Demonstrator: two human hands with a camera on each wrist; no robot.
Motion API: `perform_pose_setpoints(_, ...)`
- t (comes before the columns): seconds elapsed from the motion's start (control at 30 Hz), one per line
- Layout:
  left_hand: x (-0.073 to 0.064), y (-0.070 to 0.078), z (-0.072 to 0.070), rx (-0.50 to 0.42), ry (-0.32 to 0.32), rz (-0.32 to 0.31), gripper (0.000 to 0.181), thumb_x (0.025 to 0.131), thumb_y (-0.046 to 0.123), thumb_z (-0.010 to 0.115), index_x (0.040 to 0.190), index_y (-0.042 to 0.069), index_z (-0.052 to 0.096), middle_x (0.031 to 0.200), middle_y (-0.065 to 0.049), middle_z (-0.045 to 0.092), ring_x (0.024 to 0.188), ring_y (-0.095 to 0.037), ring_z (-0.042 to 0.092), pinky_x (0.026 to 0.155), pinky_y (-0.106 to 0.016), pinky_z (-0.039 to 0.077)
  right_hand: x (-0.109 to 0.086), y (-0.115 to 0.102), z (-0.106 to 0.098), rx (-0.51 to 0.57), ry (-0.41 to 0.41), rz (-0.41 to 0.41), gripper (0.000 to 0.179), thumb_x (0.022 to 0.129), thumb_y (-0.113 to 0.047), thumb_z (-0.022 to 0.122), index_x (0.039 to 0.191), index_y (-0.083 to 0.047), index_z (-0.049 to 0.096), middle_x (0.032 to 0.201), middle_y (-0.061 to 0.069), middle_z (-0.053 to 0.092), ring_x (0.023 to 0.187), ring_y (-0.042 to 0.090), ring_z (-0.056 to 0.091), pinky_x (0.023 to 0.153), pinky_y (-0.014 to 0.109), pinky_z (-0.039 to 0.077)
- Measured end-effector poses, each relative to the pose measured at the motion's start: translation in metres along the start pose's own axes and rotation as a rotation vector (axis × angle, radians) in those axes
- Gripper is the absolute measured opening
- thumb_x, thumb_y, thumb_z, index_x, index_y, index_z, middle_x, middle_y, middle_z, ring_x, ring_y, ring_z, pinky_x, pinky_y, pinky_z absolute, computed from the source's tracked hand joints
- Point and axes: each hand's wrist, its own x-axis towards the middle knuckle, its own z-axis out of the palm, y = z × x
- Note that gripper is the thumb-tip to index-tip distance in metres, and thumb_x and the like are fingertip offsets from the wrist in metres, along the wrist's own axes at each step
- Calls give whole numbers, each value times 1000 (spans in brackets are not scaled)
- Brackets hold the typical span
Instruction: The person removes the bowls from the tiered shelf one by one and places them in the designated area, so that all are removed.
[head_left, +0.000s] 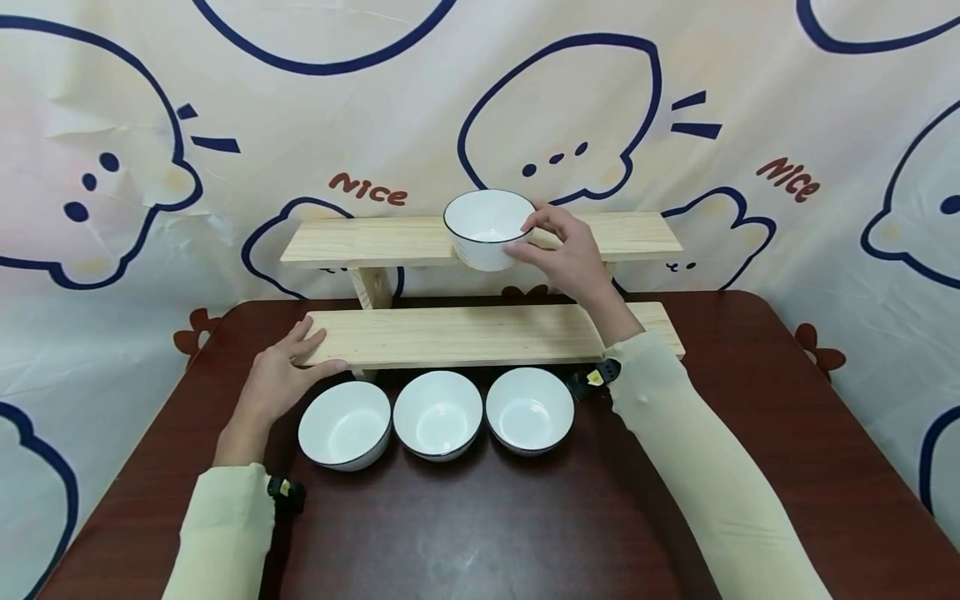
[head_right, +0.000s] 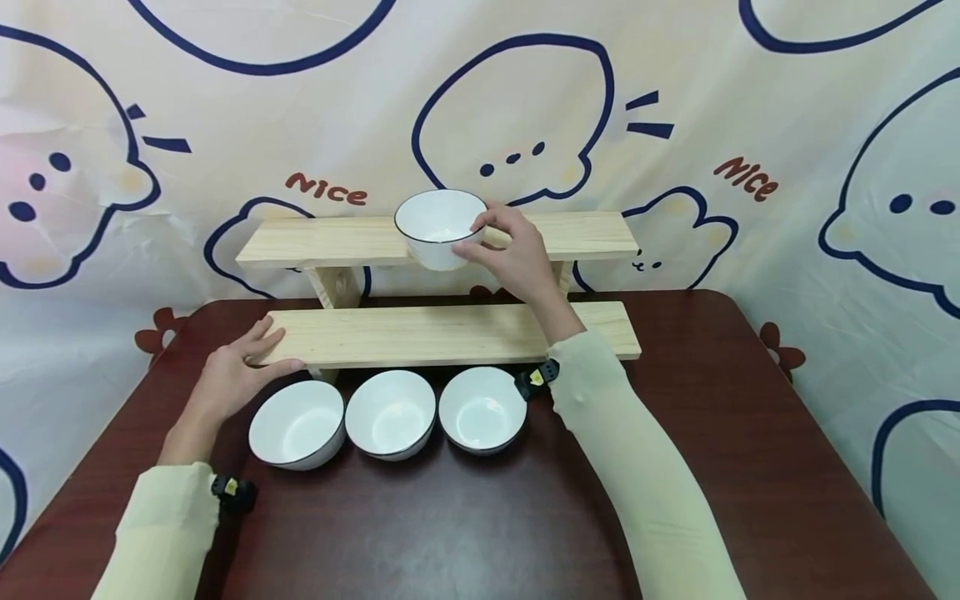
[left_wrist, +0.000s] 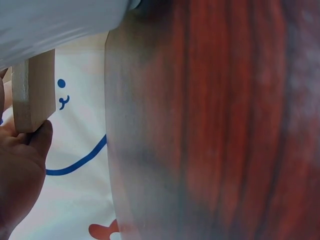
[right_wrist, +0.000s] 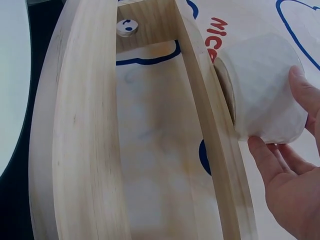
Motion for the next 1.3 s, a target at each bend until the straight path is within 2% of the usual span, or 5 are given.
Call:
perform_pose_setpoints(0.33, 0, -1, -1, 1, -11, 2, 88, 85, 52, 78, 147, -1, 46, 165, -16, 22, 149, -43, 24, 109, -62, 35, -10, -1, -10, -14, 2, -40, 26, 84, -7, 84, 97, 4, 64, 148, 11, 54, 143, 25, 42, 116, 50, 32)
perform_pose_setpoints(0.63, 2, -1, -3, 19, -17, -6, 90, 84, 56, 77, 148, 1, 45, 165, -16, 22, 149, -43, 23, 110, -63, 33, -17, -4, -18, -20, -3, -36, 26, 85, -8, 84, 98, 4, 65, 146, 12, 54, 141, 26, 44, 116, 50, 32)
perform_pose_setpoints(0.87, 1, -2, -2, 28, -16, 0, 90, 85, 55, 77, 148, 0, 45, 165, -17, 22, 149, -43, 24, 109, -63, 33, -23, -4, -21, 6, -13, -15, 26, 85, -7, 83, 99, 4, 65, 151, 8, 51, 141, 27, 44, 105, 52, 46)
perform_pose_setpoints(1.17, 1, -1, -1, 34, -3, -3, 89, 85, 55, 78, 147, 0, 46, 164, -16, 23, 149, -43, 24, 109, -63, 34, -33, -2, -27, 34, -13, -27, 25, 84, -4, 84, 99, 4, 65, 151, 8, 50, 138, 29, 48, 95, 37, 55)
perform_pose_setpoints(1.3, 1, 0, -1, 33, -5, -12, 89, 85, 55, 78, 148, 0, 46, 165, -15, 22, 149, -42, 24, 110, -63, 34, -38, -3, -31, 55, -18, -24, 25, 83, -2, 83, 99, 5, 64, 150, 8, 51, 131, 32, 55, 91, 31, 56)
